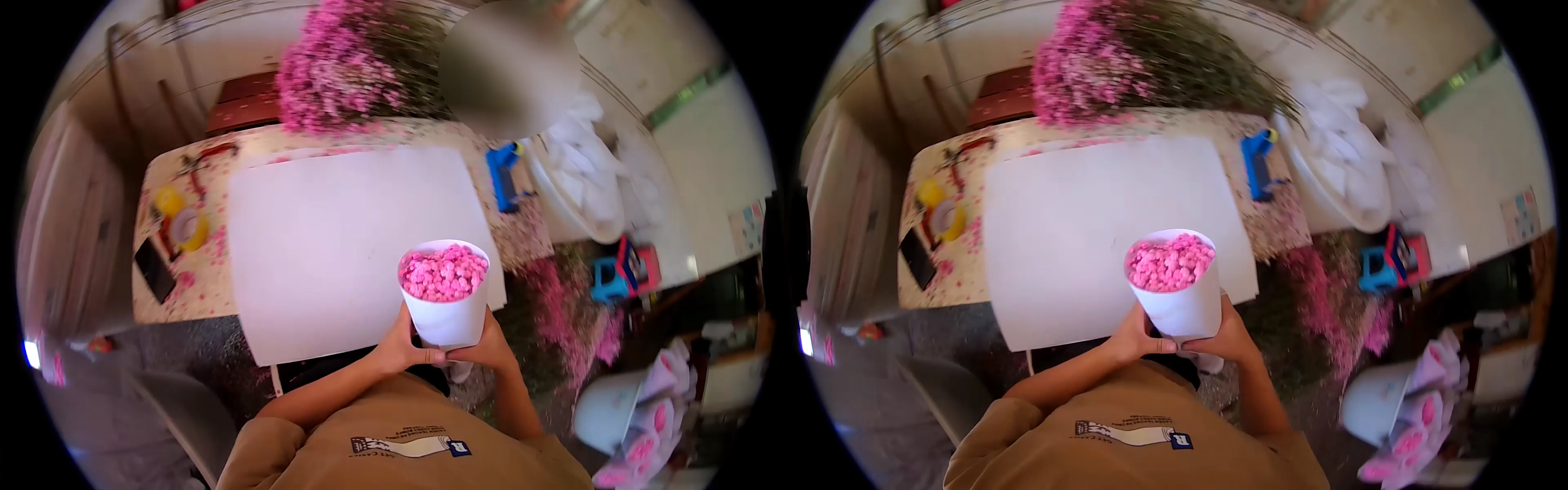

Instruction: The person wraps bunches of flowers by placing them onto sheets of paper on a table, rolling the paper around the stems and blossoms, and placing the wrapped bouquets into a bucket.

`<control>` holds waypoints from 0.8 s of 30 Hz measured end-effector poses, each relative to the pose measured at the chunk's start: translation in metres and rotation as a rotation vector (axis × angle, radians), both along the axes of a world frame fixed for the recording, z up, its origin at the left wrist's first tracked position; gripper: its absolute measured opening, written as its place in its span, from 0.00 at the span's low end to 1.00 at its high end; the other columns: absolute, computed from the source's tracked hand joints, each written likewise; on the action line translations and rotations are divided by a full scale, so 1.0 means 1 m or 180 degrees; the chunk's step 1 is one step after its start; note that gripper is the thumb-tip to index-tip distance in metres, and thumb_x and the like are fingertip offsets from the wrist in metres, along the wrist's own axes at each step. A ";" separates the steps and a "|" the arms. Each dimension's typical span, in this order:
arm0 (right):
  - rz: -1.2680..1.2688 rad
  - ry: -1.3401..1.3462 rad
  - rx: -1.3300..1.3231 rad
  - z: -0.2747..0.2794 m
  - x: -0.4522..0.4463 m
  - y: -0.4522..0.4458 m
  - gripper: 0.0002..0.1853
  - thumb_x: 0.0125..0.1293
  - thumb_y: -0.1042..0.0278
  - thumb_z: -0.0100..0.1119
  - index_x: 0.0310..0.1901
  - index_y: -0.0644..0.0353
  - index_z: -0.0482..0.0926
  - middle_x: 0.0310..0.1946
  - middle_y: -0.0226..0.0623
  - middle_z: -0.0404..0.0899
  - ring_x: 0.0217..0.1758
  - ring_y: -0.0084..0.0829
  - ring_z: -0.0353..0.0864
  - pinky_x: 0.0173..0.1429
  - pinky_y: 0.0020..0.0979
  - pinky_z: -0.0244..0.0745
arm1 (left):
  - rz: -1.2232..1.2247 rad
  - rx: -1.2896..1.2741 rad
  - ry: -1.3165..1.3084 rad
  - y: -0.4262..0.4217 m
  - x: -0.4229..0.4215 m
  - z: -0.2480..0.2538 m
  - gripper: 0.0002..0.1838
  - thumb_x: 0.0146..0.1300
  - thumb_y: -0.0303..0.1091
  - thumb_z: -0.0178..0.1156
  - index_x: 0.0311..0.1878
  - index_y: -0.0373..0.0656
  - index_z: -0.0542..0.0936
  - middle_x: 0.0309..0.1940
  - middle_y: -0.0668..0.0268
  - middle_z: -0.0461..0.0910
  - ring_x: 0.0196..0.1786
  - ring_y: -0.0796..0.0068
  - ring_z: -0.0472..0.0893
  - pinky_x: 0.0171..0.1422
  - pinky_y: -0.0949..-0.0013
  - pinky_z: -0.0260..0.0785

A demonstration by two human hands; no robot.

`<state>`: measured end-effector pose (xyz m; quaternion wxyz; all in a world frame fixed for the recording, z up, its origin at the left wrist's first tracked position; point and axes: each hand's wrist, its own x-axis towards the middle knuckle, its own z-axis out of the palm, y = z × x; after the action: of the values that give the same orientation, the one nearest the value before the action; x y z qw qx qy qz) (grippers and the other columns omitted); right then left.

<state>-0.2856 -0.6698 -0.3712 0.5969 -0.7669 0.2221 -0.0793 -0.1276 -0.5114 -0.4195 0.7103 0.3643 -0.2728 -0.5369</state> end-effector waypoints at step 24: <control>0.0690 -0.0638 -0.0167 0.078 0.128 -0.019 0.46 0.55 0.50 0.81 0.68 0.69 0.70 0.58 0.41 0.81 0.61 0.33 0.80 0.67 0.35 0.73 | 0.1110 -0.0354 0.0013 -0.014 0.005 0.006 0.66 0.44 0.24 0.82 0.82 0.43 0.47 0.75 0.60 0.61 0.79 0.63 0.58 0.83 0.56 0.51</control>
<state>-0.1575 -0.6889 -0.2934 0.6009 -0.7900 0.0751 -0.0963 -0.1225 -0.5250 -0.4134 0.8122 0.3652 -0.2333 -0.3905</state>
